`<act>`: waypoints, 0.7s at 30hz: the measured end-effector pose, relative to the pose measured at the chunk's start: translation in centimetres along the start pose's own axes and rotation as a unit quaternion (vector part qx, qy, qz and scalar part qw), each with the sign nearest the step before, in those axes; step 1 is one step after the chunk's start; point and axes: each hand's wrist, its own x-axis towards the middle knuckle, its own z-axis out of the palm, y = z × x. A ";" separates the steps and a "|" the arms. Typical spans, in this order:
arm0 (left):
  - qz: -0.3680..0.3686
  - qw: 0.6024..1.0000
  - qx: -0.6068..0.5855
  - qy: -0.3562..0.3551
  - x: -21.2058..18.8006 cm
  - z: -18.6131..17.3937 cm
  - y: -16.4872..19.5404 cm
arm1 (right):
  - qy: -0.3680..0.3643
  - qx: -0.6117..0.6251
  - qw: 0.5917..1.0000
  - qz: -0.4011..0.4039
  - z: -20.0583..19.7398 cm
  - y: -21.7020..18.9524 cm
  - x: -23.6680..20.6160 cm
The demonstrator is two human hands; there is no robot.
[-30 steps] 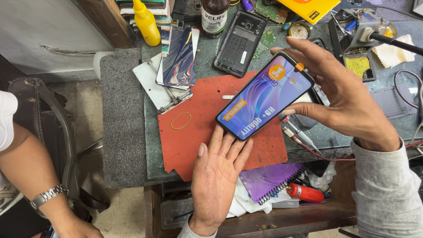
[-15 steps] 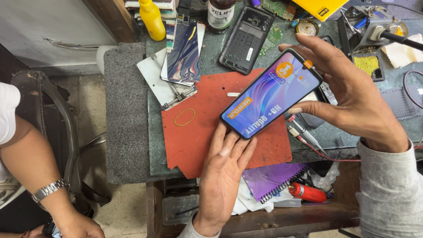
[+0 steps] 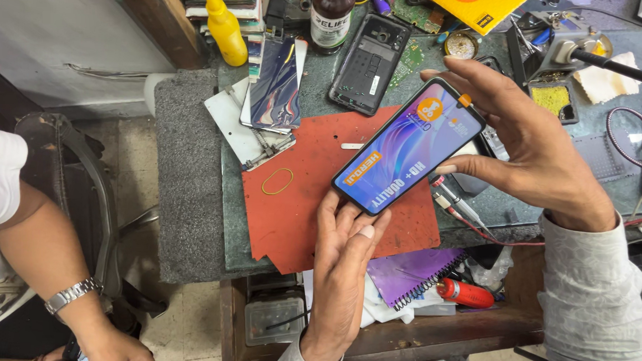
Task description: The person uses a screwdriver and tweezers to remove screws and small parts from the back of a smartphone. They then flip the phone over, press the power button to turn it on, and inspect the screen and edges.
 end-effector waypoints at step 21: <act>0.031 0.993 0.108 -0.025 0.1 -0.3 0.1 | 0.006 0.062 0.998 0.016 0.5 0.2 -0.7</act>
